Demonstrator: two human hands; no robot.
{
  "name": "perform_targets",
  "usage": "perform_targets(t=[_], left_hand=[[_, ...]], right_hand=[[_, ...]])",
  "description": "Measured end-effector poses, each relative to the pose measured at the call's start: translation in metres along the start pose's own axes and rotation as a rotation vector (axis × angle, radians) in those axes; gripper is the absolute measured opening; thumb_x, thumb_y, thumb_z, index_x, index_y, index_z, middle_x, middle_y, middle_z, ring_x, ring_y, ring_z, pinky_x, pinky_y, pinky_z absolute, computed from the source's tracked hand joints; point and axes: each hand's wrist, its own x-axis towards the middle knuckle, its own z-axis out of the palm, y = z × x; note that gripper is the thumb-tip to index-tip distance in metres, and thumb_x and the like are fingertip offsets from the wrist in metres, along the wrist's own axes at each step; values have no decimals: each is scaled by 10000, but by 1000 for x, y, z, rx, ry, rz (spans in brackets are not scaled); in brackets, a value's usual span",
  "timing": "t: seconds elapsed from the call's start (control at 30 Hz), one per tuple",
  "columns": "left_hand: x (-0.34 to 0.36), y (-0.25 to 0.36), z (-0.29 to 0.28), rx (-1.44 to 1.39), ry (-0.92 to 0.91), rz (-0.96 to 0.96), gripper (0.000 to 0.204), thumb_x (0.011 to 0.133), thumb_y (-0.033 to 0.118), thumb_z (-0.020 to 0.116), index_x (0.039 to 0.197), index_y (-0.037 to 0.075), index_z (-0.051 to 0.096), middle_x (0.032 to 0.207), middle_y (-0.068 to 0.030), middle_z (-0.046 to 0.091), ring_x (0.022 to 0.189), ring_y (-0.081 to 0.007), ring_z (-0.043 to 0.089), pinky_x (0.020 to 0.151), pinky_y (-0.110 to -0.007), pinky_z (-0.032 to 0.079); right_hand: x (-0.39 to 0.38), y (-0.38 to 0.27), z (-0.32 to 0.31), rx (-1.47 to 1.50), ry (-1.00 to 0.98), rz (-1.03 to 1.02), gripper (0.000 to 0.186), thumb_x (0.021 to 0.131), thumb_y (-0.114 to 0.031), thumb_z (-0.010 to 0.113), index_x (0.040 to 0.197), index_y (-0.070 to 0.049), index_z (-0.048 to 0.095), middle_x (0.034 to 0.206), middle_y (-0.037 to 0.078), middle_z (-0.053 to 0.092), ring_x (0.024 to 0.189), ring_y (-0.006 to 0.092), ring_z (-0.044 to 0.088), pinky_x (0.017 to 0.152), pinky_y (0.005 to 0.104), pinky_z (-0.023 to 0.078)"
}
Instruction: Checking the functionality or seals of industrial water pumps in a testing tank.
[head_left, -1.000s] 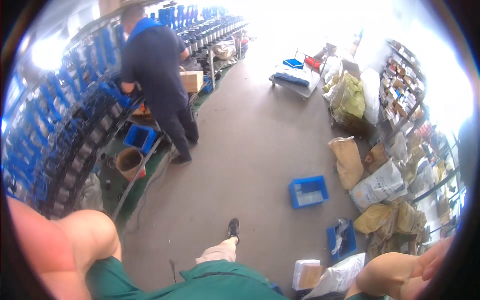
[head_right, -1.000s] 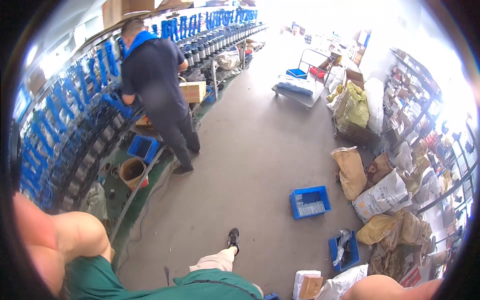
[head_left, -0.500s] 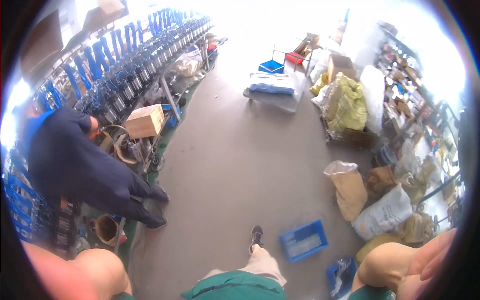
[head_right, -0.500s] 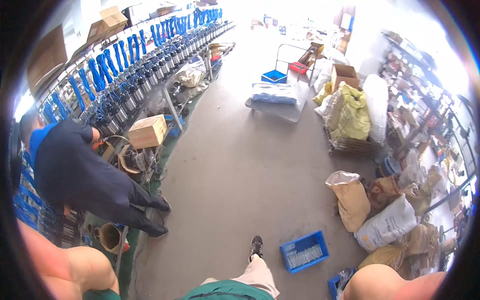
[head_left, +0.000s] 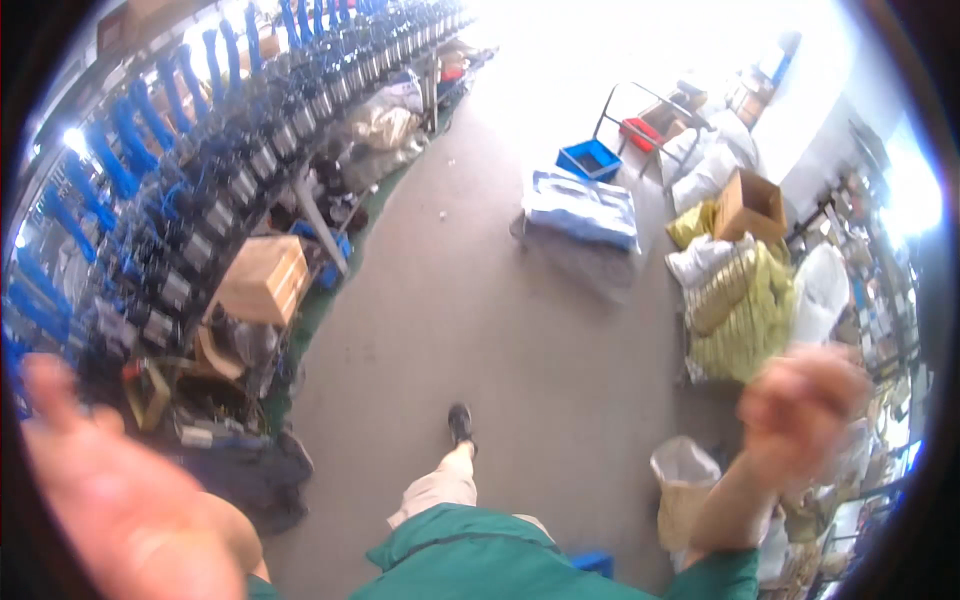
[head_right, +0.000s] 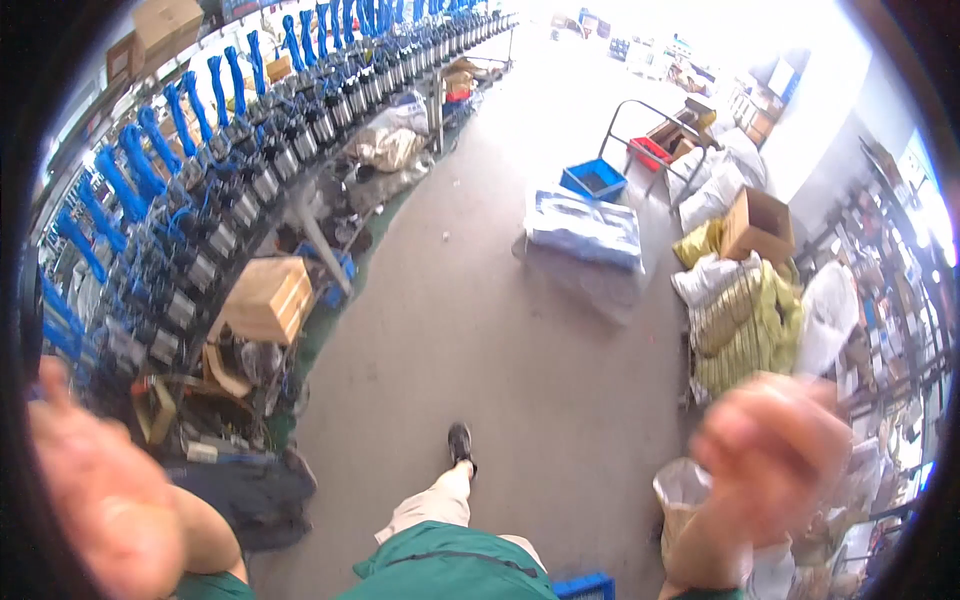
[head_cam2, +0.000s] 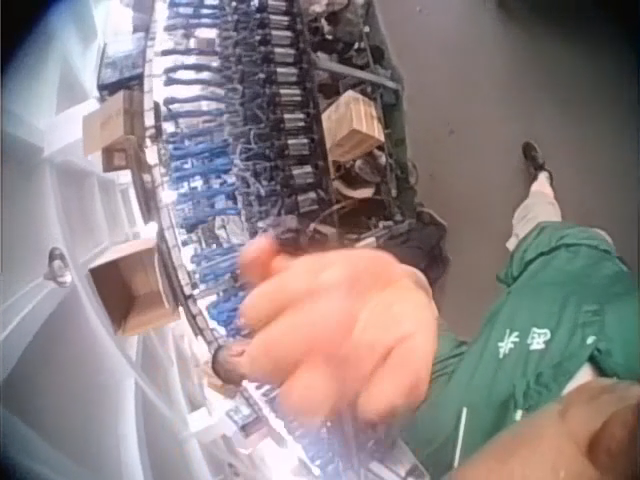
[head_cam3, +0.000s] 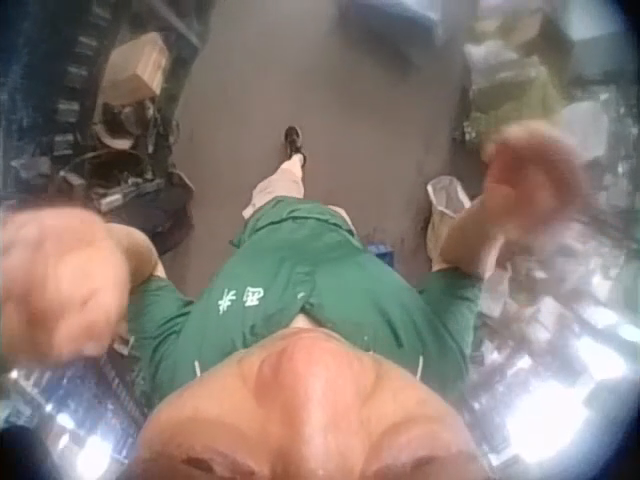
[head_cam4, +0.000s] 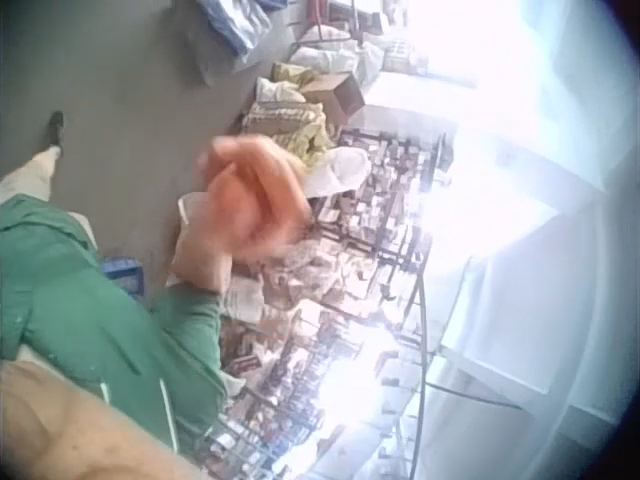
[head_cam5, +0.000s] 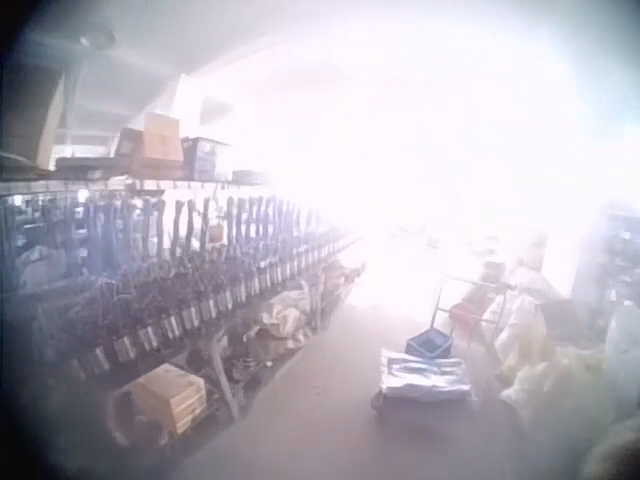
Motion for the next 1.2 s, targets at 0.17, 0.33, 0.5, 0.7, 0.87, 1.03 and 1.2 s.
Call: perform_targets(t=[0.17,0.33,0.5,0.7,0.87,1.03,1.2], left_hand=[[-87,-224,148,-20,-539,-777,207,845,27,738,1049,60,727,850,-50,716,829,-232,680,817,-380,510],[-210,-419,282,-235,-1190,-839,214,958,236,751,1104,81,725,948,-110,758,919,-316,734,884,-456,573],[-367,-587,359,-79,-1626,-1021,397,1038,387,616,1309,100,656,1233,-145,712,1175,-358,674,987,-494,558],[-497,-695,370,106,-1401,-1924,425,955,397,694,1227,74,747,1231,-180,756,1174,-348,714,1015,-445,564],[-557,-795,437,55,-1203,-2279,349,981,362,694,1122,59,794,1006,-94,817,958,-242,776,891,-384,598],[-582,-1006,573,138,-1215,-2167,332,1007,357,655,1036,67,813,970,-83,812,891,-217,769,855,-377,599],[-517,-1245,735,-7,-871,-2217,342,1061,335,613,1078,37,779,1020,-98,802,860,-201,764,809,-372,600]], right_hand=[[-102,313,81,-378,-485,682,231,994,-80,670,1215,-23,635,828,120,675,689,187,617,674,349,544],[-319,471,11,-359,-1678,1285,351,934,-320,710,1195,-85,728,1092,160,775,1004,352,741,873,488,608],[-276,676,123,-487,-1539,1231,263,938,-261,628,1089,-113,784,1081,115,788,1027,291,748,889,475,608],[71,820,370,-111,-675,1579,221,996,-87,573,1137,-8,724,834,91,739,646,176,720,564,339,596],[308,991,536,-27,-719,1378,263,1050,-142,601,1247,9,688,949,122,774,694,152,721,624,312,593],[384,1146,619,-225,-656,1321,212,1020,-141,638,1175,-25,725,863,116,773,620,170,720,588,322,585],[384,1240,601,-174,-1037,1779,214,953,-124,647,1095,-9,758,824,105,759,658,210,730,610,375,608]])
